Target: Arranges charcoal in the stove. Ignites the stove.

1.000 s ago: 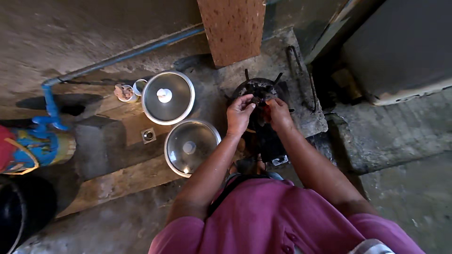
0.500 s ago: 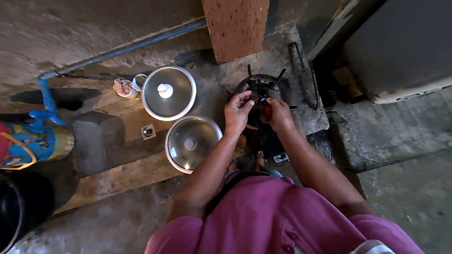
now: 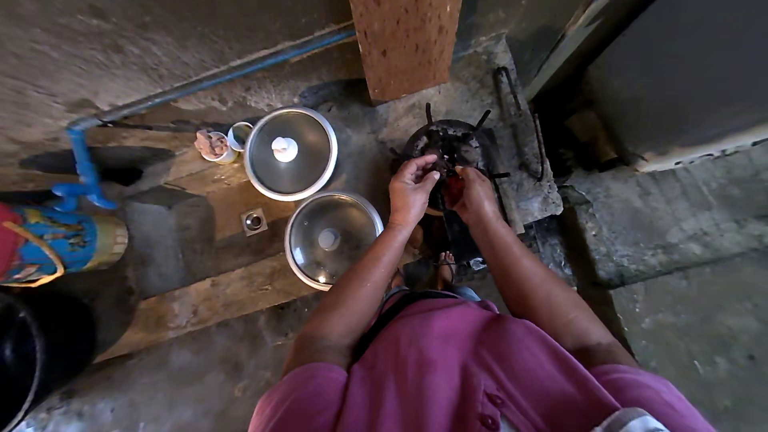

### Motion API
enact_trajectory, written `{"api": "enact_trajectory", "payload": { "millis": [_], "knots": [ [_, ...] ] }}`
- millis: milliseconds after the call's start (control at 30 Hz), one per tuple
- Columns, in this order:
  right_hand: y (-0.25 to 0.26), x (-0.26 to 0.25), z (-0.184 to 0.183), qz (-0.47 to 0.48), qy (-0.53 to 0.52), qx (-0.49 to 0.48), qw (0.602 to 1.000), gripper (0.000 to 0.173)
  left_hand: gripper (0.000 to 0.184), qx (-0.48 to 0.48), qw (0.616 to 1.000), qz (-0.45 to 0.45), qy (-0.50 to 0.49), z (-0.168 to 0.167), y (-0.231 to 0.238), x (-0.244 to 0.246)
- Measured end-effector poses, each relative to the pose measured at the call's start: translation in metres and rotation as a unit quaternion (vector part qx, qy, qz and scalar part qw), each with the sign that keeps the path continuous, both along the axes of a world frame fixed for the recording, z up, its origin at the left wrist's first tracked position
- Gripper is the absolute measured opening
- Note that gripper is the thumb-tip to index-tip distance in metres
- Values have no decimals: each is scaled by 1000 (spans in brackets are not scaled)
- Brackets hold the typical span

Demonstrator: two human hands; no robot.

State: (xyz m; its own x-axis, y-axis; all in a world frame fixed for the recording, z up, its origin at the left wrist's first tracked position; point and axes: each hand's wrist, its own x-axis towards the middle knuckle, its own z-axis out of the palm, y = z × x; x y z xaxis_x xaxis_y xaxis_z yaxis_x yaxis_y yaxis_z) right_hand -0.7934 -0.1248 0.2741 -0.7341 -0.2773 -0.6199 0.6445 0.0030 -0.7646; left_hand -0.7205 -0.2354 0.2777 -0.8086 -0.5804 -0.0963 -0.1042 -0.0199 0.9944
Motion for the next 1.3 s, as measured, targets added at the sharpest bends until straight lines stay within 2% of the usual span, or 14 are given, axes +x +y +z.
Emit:
{"api": "enact_trajectory", "payload": {
  "millis": [233,367,433,567,700,800,900,1033,1167,1300],
  "knots": [
    [13,4,9,-1,6,-23,1000,32,31,33,999,10,20,10,-2,11],
    [45,29,32,105,23,-118,987,39,31,100,992,1,80,11,-18,48],
    [65,50,29,184,33,-164,969,38,31,116,992,-21,48,1,-27,70],
    [82,105,-2,276,-16,-156,948,41,33,165,978,-49,-115,-27,-19,98],
    [77,156,-45,221,-102,-105,964,39,33,163,966,-104,-169,-75,-1,101],
    [72,172,-63,165,-134,-67,975,42,32,70,970,-146,-181,-100,-1,101],
    [70,178,-70,143,-123,-49,981,40,31,8,971,-166,-174,-116,-6,108],
    [66,184,-77,143,-107,-50,983,40,29,-74,963,-190,-179,-113,-7,115],
    [65,186,-84,123,-118,-58,984,40,28,-82,961,-185,-190,-114,-7,120],
    [65,187,-95,80,-134,-18,988,41,29,-104,950,-196,-220,-107,-7,129]
  ]
}}
